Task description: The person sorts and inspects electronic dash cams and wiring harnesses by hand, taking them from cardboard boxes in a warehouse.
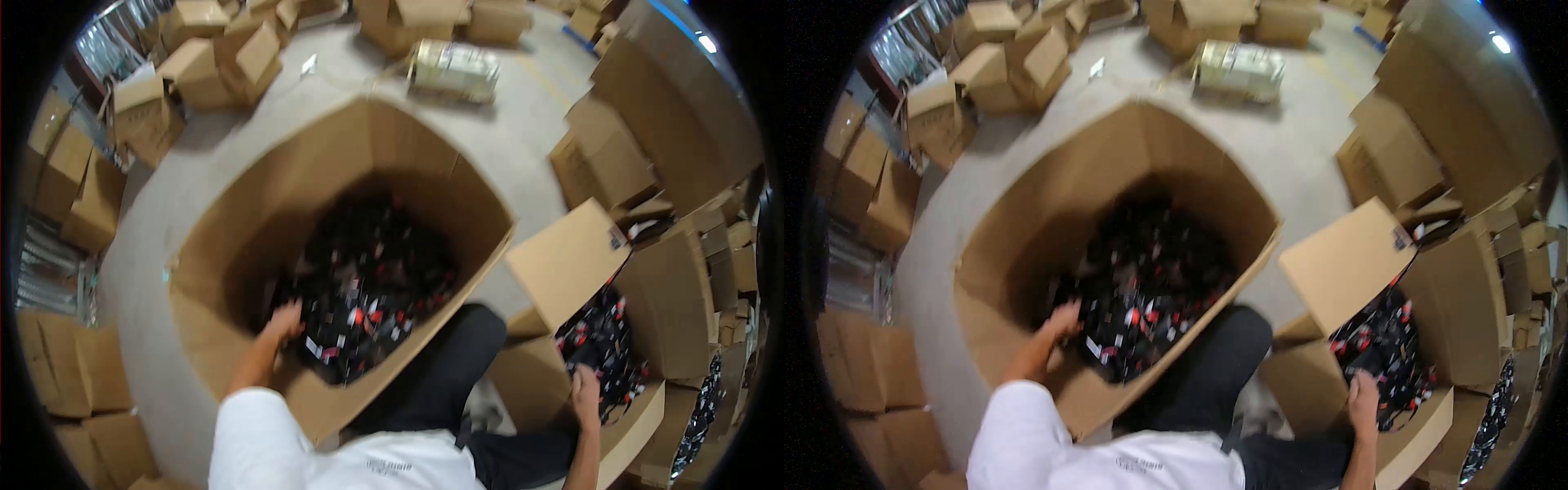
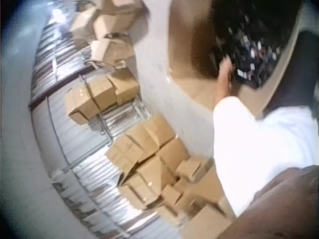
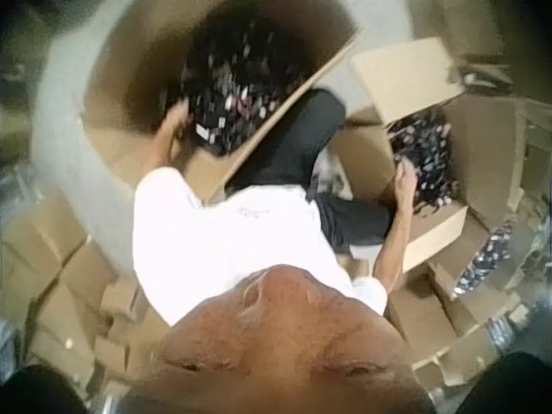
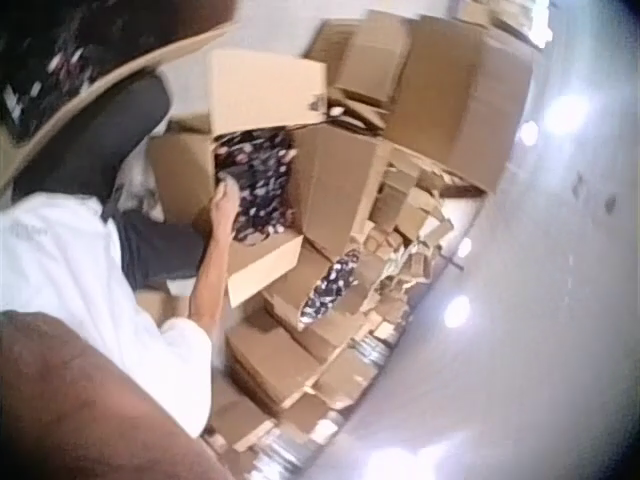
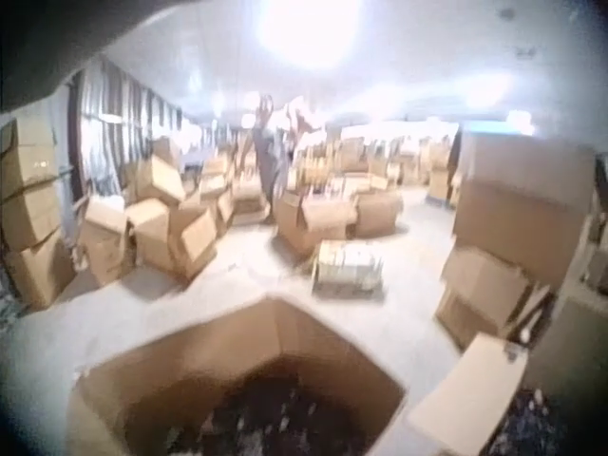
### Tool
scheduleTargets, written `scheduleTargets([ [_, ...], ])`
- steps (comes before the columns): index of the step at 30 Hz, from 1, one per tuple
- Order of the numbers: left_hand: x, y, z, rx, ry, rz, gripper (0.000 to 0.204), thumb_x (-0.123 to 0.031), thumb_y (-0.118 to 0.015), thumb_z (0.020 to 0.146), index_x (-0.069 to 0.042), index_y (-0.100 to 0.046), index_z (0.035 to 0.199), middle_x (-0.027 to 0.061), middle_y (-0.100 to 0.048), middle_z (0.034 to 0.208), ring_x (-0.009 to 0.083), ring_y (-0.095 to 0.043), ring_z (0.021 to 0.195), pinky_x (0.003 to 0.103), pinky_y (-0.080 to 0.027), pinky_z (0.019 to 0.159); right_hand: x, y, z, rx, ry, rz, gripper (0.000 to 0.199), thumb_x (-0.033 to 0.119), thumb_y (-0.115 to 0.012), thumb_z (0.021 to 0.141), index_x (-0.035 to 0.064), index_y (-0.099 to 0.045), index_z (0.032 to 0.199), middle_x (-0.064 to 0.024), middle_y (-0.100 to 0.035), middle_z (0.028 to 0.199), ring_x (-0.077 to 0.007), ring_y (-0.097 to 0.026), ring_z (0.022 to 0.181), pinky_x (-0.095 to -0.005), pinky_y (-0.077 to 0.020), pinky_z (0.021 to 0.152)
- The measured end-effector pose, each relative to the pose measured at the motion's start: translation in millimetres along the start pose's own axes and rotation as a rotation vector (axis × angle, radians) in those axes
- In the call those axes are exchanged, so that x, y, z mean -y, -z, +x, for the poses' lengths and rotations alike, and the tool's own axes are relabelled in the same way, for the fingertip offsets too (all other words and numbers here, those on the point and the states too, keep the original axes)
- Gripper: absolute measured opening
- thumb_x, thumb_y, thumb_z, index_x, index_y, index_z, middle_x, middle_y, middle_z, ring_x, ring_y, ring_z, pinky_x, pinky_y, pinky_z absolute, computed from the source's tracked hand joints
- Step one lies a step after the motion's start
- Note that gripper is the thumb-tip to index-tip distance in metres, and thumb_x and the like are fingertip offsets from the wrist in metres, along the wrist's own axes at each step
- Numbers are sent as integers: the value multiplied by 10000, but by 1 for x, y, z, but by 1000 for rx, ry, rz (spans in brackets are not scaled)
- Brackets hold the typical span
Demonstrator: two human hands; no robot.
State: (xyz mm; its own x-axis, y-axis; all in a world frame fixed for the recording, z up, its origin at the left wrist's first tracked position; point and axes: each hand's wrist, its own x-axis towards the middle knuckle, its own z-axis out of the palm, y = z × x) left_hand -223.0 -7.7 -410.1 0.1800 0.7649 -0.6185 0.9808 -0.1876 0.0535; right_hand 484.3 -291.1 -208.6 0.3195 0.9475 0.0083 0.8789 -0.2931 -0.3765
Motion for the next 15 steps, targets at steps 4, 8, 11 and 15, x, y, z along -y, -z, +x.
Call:
scheduleTargets([
  [4, 22, 14, 19, 185, -31, -46, 852, -256, -811, 708, -8, -409, 1417, 252, -572, 1311, 374, -596, 1183, 446, -507, 981, 6, -5, -16, 67, -133, 122, 255, 148, -513, 966, -23, -656, 1092, -268, -674, 979, -431, -653, 941, -425, -509, 850],
  [8, 9, 1, 18, 69, 157, -21, 497, -178, -752, 715, -8, -656, 1172, 221, -665, 1177, 351, -648, 1110, 440, -542, 923, 8, 5, -26, 75, -230, 88, 256, 201, -518, 972, 3, -655, 1057, -288, -641, 923, -455, -627, 934, -439, -509, 788],
  [11, 32, -4, -1, -146, 150, 45, 382, -188, -738, 709, -17, -698, 1049, 214, -687, 1108, 352, -663, 1072, 450, -551, 890, 9, 0, -9, 63, -104, 117, 213, 165, -500, 968, -22, -553, 881, -294, -565, 854, -497, -568, 846, -469, -472, 706],
  [15, 18, 54, 6, 26, 11, 4, 270, -142, -701, 725, -7, -692, 959, 223, -708, 978, 359, -695, 945, 464, -566, 799, 18, 17, -3, 29, -65, 69, 242, 165, -469, 982, -33, -543, 865, -303, -554, 820, -496, -558, 793, -491, -445, 670],
])
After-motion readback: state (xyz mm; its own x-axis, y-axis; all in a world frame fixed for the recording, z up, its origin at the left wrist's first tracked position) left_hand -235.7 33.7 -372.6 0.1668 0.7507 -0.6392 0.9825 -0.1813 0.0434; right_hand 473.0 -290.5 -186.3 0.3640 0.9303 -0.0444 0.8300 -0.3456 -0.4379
